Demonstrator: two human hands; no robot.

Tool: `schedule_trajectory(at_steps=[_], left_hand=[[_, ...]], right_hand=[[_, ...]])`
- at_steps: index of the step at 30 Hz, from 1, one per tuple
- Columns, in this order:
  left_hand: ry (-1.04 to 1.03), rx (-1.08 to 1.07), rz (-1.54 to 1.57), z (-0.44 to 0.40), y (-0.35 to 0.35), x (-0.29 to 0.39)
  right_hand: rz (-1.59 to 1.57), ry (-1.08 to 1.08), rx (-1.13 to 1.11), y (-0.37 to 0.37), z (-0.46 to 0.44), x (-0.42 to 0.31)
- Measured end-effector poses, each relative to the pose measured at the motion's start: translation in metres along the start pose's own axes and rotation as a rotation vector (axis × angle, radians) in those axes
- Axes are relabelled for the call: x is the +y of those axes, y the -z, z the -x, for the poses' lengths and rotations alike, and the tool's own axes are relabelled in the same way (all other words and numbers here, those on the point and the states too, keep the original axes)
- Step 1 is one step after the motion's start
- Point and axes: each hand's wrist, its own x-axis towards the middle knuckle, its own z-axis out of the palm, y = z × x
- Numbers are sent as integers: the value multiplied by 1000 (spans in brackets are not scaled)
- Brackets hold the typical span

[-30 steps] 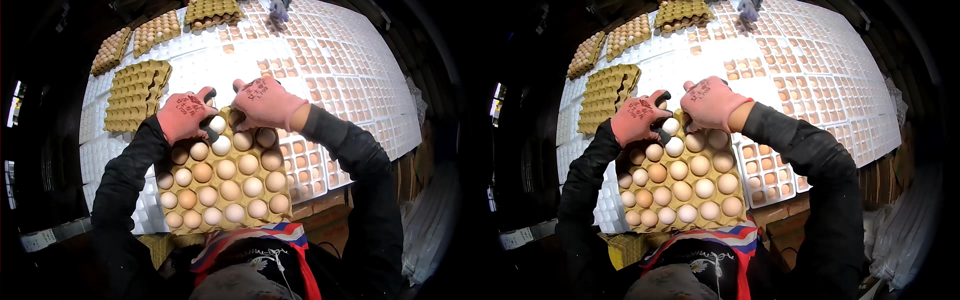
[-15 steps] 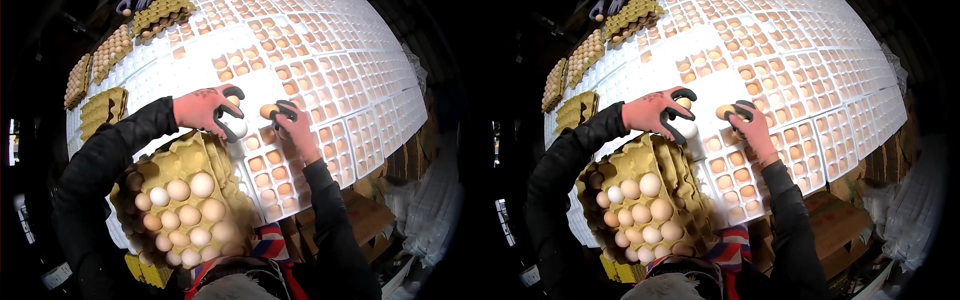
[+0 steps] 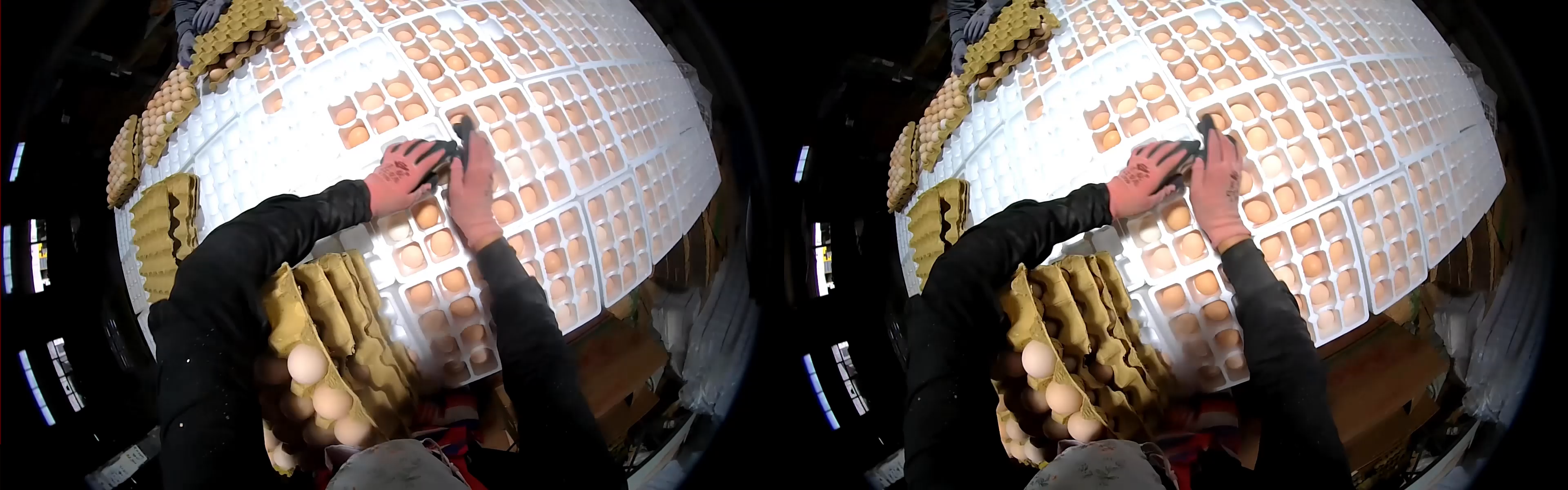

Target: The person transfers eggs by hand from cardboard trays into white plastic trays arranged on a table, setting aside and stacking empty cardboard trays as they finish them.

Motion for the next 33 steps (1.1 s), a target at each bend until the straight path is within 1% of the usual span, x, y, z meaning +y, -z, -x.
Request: schedule_trajectory(at_steps=[1, 3, 5, 7, 8, 9, 11, 13, 15, 17, 19, 20, 21, 22, 23, 24, 25, 27, 28, 29, 30, 31, 32, 33], left_hand=[[-41, -162, -274, 2, -8, -1], [-181, 83, -279, 5, 25, 0], [-162, 243, 121, 14, 109, 5], [192, 74, 464, 65, 230, 44], [282, 84, 448, 96, 264, 57], [362, 95, 431, 129, 286, 74], [290, -40, 345, 192, 287, 108], [230, -228, -208, 233, 249, 142], [134, -137, -328, 252, 221, 158], [5, 53, -458, 264, 200, 157], [101, 229, -87, 283, 201, 158], [304, 354, 211, 297, 211, 165], [492, 473, 514, 315, 223, 171], [481, 737, 985, 333, 226, 164], [523, 912, 1161, 357, 238, 156], [390, 1052, 1347, 375, 239, 147], [403, 1162, 1371, 393, 239, 143], [419, 1033, 1038, 422, 234, 135], [595, 857, 969, 429, 234, 132], [761, 677, 899, 433, 232, 131], [560, 372, 105, 412, 241, 146], [593, 121, -199, 395, 243, 159], [584, -40, -280, 390, 234, 155], [574, -197, -363, 386, 224, 148]], right_hand=[[-88, -62, 71, 17, 3, -8], [-550, -198, 163, 57, -4, -60], [-695, -358, -179, 101, -8, -122], [-746, -304, -623, 114, 2, -183], [-525, 135, -802, 115, 0, -213], [-275, 576, -933, 113, 2, -239], [-55, 852, -874, 106, 23, -262], [46, 939, -875, 106, 23, -269], [-99, 708, -915, 119, 21, -270], [-745, -183, -955, 136, 22, -274], [-1220, -304, -799, 120, 21, -277], [-1234, -320, -870, 116, 15, -285], [-1085, -286, -922, 103, 8, -283], [-901, -267, -1049, 91, 5, -305], [-714, -254, -1166, 75, 10, -333], [-522, 103, -1122, 46, 24, -349], [-324, 454, -1044, 20, 40, -361], [297, 820, -1125, 0, 57, -380], [209, 855, -1106, -4, 53, -376], [-10, 648, -1152, -4, 50, -370], [-220, 432, -1183, -2, 47, -364], [-422, 207, -1193, 4, 44, -358], [-694, -56, -1164, 20, 40, -356], [-941, -199, -1149, 36, 35, -351]])
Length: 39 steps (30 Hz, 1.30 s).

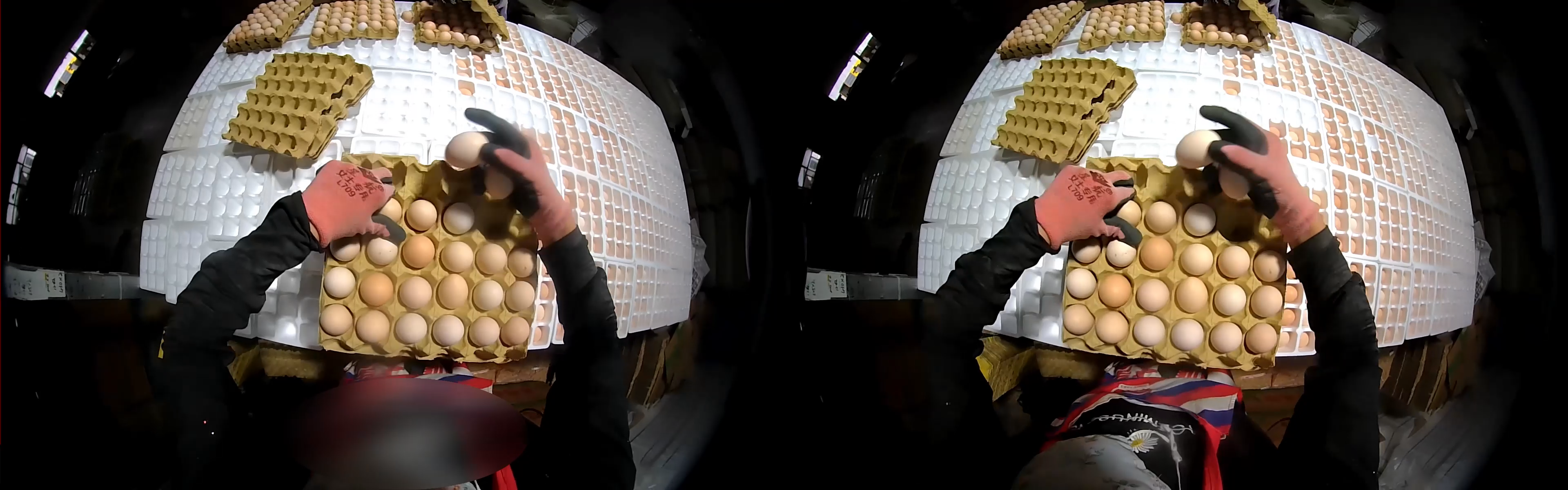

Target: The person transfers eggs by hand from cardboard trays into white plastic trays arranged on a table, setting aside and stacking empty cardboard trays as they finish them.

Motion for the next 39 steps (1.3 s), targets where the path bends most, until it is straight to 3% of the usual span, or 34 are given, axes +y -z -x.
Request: schedule_trajectory(at_steps=[2, 3, 4, 5, 7, 8, 9, 10, 12, 14, 16, 18, 20, 21, 22, 23, 24, 26, 27, 28, 30, 31, 32, 34, 36, 37, 38, 39], left_hand=[[-139, 118, 61, 2, -6, -13], [-73, 195, 230, 6, -2, -13], [-10, 263, 395, 12, 4, -12], [72, 321, 900, 16, 18, -14], [4, 336, 1194, 3, 26, -15], [-104, 392, 983, -9, 23, -14], [-194, 312, 572, -17, 26, -5], [-129, 156, 263, -22, 32, 14], [-214, 76, 75, -34, 25, 21], [-214, 23, 132, -35, 34, 17], [-167, 90, 591, -39, 41, -7], [21, 189, 1202, -65, 63, 1], [105, 166, 1518, -111, 80, 18], [20, 162, 1381, -148, 78, 24], [-202, 206, 1126, -194, 60, 26], [-212, 197, 921, -229, 53, 42], [-279, 262, 648, -266, 36, 56], [-291, 308, 223, -334, -19, 76], [-244, 120, -2, -357, -29, 88], [-232, -3, -81, -378, -49, 92], [-274, -27, -116, -394, -83, 90], [-279, -13, -4, -389, -81, 88], [-307, 91, 121, -383, -87, 79], [-183, 93, 549, -359, -62, 57], [-99, 184, 981, -338, -61, 18], [133, 3, 1186, -317, -40, 14], [140, 21, 1093, -302, -45, 4], [130, 60, 1003, -289, -56, -3]], right_hand=[[-309, 51, -70, 15, 14, -6], [-216, 33, -81, 24, 17, -6], [167, 78, -119, 24, 17, -11], [547, 140, -144, 24, 16, -17], [1478, 207, -240, -9, 25, -19], [1692, 125, -327, -19, 29, -15], [1675, 130, -345, -20, 30, -10], [1667, 130, -354, -16, 31, -9], [1322, 152, -221, -7, 34, -22], [440, 94, 51, 34, 43, -2], [-430, 74, 79, 84, 54, 23], [-1221, 151, 42, 133, 61, 52], [-996, 118, 389, 194, 61, 98], [-550, 53, 592, 213, 60, 114], [-91, -5, 763, 233, 58, 130], [33, -127, 771, 259, 51, 148], [601, -116, 800, 266, 40, 162], [1347, -313, 695, 261, 26, 162], [1391, -435, 614, 257, 20, 152], [1354, -345, 658, 261, 20, 159], [1269, -162, 728, 264, 20, 175], [1024, -146, 766, 255, 20, 166], [671, 61, 832, 249, 17, 171], [383, 246, 839, 228, 2, 174], [510, 370, 787, 220, -26, 197], [593, 387, 798, 219, -38, 218], [678, 401, 809, 217, -49, 235], [550, 352, 783, 210, -51, 228]])
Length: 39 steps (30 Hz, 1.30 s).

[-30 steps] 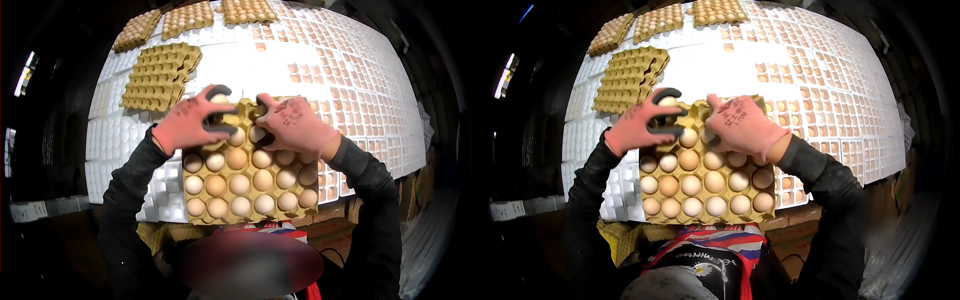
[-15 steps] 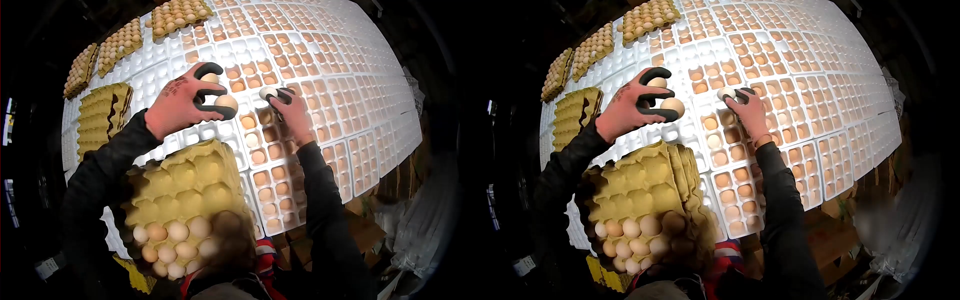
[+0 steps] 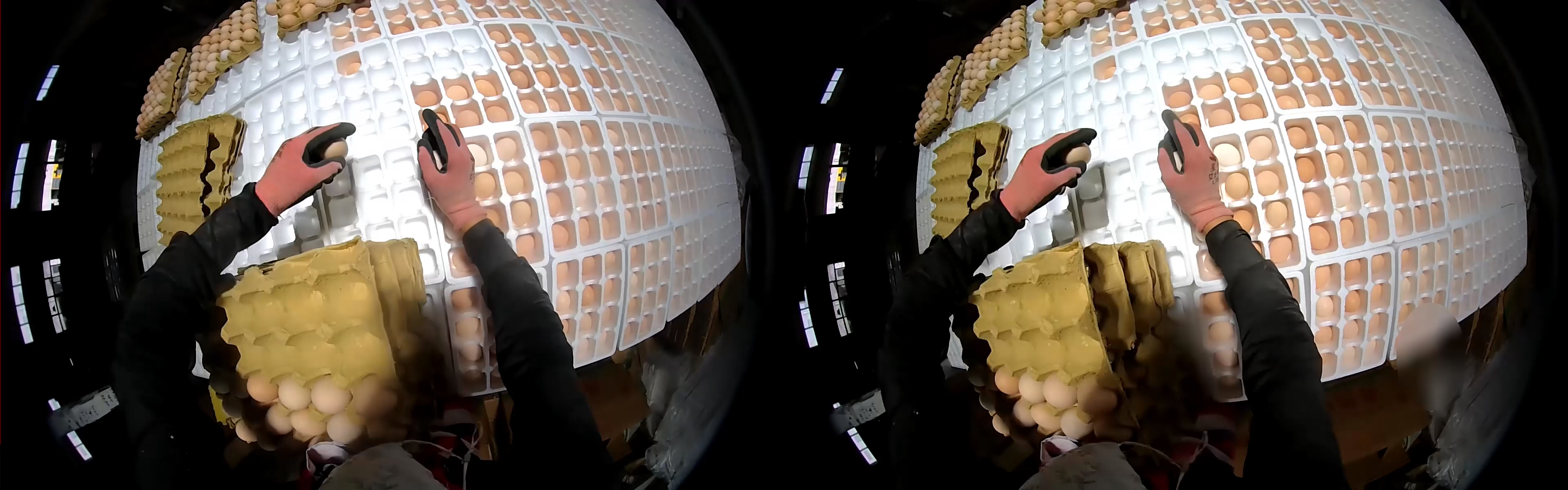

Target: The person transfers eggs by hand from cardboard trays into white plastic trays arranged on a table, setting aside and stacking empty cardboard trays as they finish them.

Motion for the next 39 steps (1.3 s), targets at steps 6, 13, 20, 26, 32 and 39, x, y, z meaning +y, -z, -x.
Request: schedule_trajectory(at_steps=[6, 13, 20, 26, 32, 39], left_hand=[[57, -44, -608, 4, -10, -71], [-340, 123, -363, -52, -59, -75], [-534, 239, -212, 21, 36, 19], [-564, -113, -596, 206, 34, 118], [-613, -30, -686, 237, -24, 98], [-281, 394, 1243, 314, 69, 28]], right_hand=[[230, 184, -213, -37, -13, -9], [-215, -55, 25, -13, -8, -59], [-339, -387, -258, 100, 43, -206], [597, 417, -1004, 110, 69, -305], [333, 284, -854, 121, 77, -296], [-39, -88, -966, 55, 75, -336]])
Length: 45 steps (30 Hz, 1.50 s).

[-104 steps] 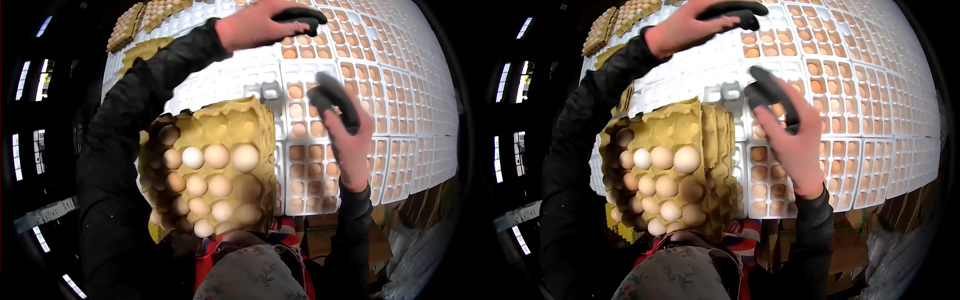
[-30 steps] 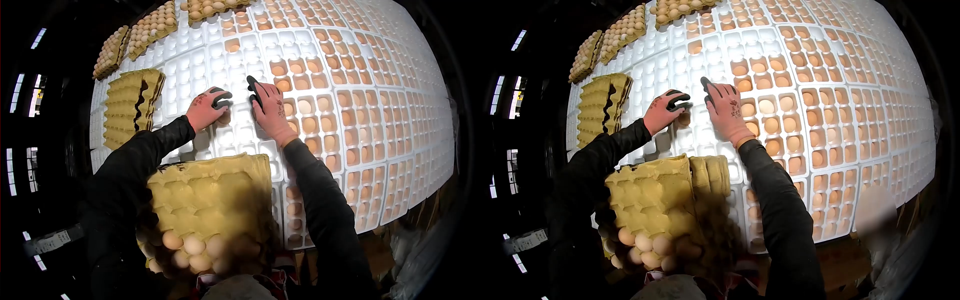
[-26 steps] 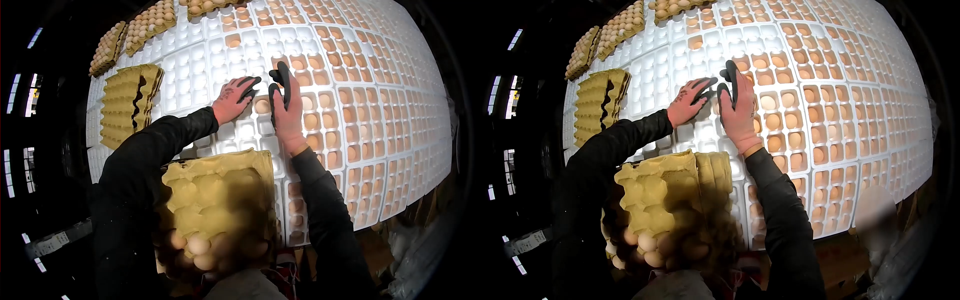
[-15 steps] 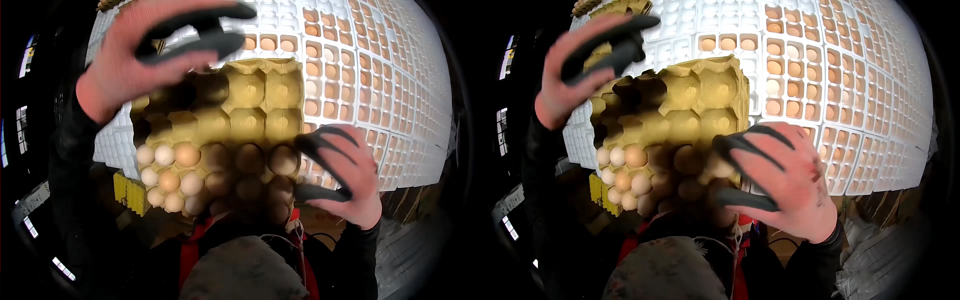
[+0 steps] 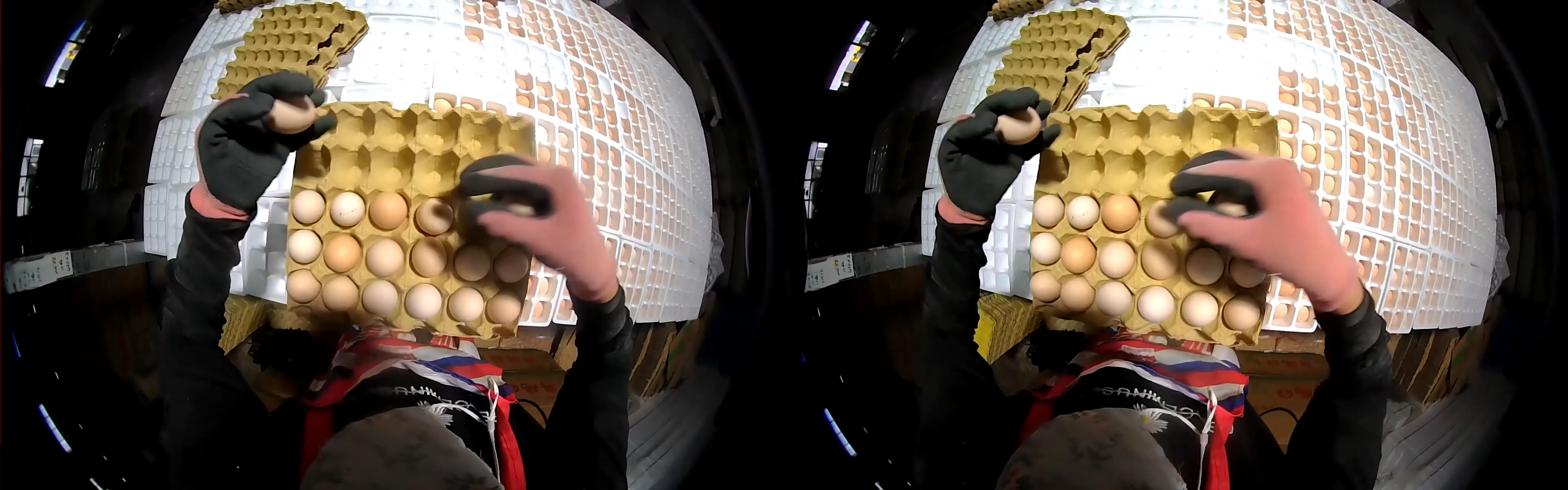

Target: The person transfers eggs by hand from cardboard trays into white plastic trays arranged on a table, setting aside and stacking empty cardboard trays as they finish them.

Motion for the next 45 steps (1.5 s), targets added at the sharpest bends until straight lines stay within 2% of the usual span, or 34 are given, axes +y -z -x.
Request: schedule_trajectory(at_steps=[1, 2, 3, 5, 6, 8, 9, 11, 12, 13, 14, 15, 16, 17, 18, 20, 22, 23, 24, 25, 26, 27, 28, 30, 32, 34, 36, 37, 40, 41, 42, 44, 45], left_hand=[[-66, -165, -276, 3, 42, 11], [-68, -233, -584, 9, 52, 18], [-93, -307, -889, 15, 62, 24], [10, -286, -1623, 37, 12, 27], [-141, -357, -2005, 46, 23, 9], [-5, -478, -1975, 51, 46, -4], [-171, -524, -1972, 53, 44, -2], [-64, -338, -1623, 61, 31, 8], [-26, -261, -1447, 60, 26, 12], [-69, -162, -1021, 59, 27, 12], [83, -130, -868, 57, 25, 19], [225, -75, -715, 54, 23, 27], [69, -263, -1065, 46, 19, 21], [-154, -401, -1396, 38, 15, 16], [-354, -534, -1694, 31, 2, 5], [-167, -747, -2198, 24, -17, -11], [-258, -865, -2172, 14, -12, -13], [-188, -892, -2090, 10, -14, -8], [-117, -912, -2005, 4, -19, 0], [-33, -882, -1782, -10, -16, 8], [9, -808, -1548, -31, -14, 18], [-181, -799, -1369, -59, -12, 18], [-359, -774, -1183, -90, -9, 14], [-335, -730, -1075, -152, -8, -14], [-148, -787, -1318, -215, -6, -54], [-142, -937, -1461, -277, 14, -108], [59, -1002, -1618, -318, 34, -150], [118, -1005, -1654, -335, 52, -175], [184, -994, -1760, -353, 62, -203], [183, -1020, -1777, -361, 55, -205], [145, -1036, -1631, -376, 58, -213], [202, -781, -1369, -392, 40, -229], [110, -676, -1607, -386, 30, -247]], right_hand=[[437, 23, -112, -23, -8, -6], [876, 44, -215, -38, -12, -11], [863, 73, -191, -44, -10, -11], [840, 130, -157, -46, -5, -7], [505, 122, -70, -38, 0, 0], [-242, -161, 101, -28, 4, -1], [-473, -111, 176, -30, -2, -1], [-724, -88, 155, -28, -11, -5], [-633, -126, 106, -26, -20, -4], [-348, -86, 9, -27, -30, -4], [228, 265, -37, -38, -43, -10], [673, 163, -92, -52, -41, -35], [1042, 272, -120, -67, -41, -23], [1331, 293, -153, -80, -41, -19], [1258, 227, -227, -84, -46, -17], [1047, 160, -337, -71, -52, -27], [644, 15, -218, -52, -55, -30], [255, 5, -79, -36, -56, -16], [-266, -209, -12, -11, -55, -9], [-705, -146, 76, 6, -56, 4], [-1085, -12, 71, 27, -64, 26], [-1335, 86, 51, 46, -73, 49], [-1420, 124, 97, 63, -87, 71], [-1020, 30, 434, 75, -117, 120], [-632, -282, 662, 84, -147, 174], [-79, -406, 595, 75, -167, 199], [719, -355, 630, 56, -183, 234], [741, -537, 470, 55, -188, 234], [841, -434, 409, 63, -195, 251], [808, -376, 531, 68, -202, 259], [670, -333, 669, 73, -212, 264], [486, -16, 866, 79, -234, 298], [554, -32, 808, 74, -239, 326]])
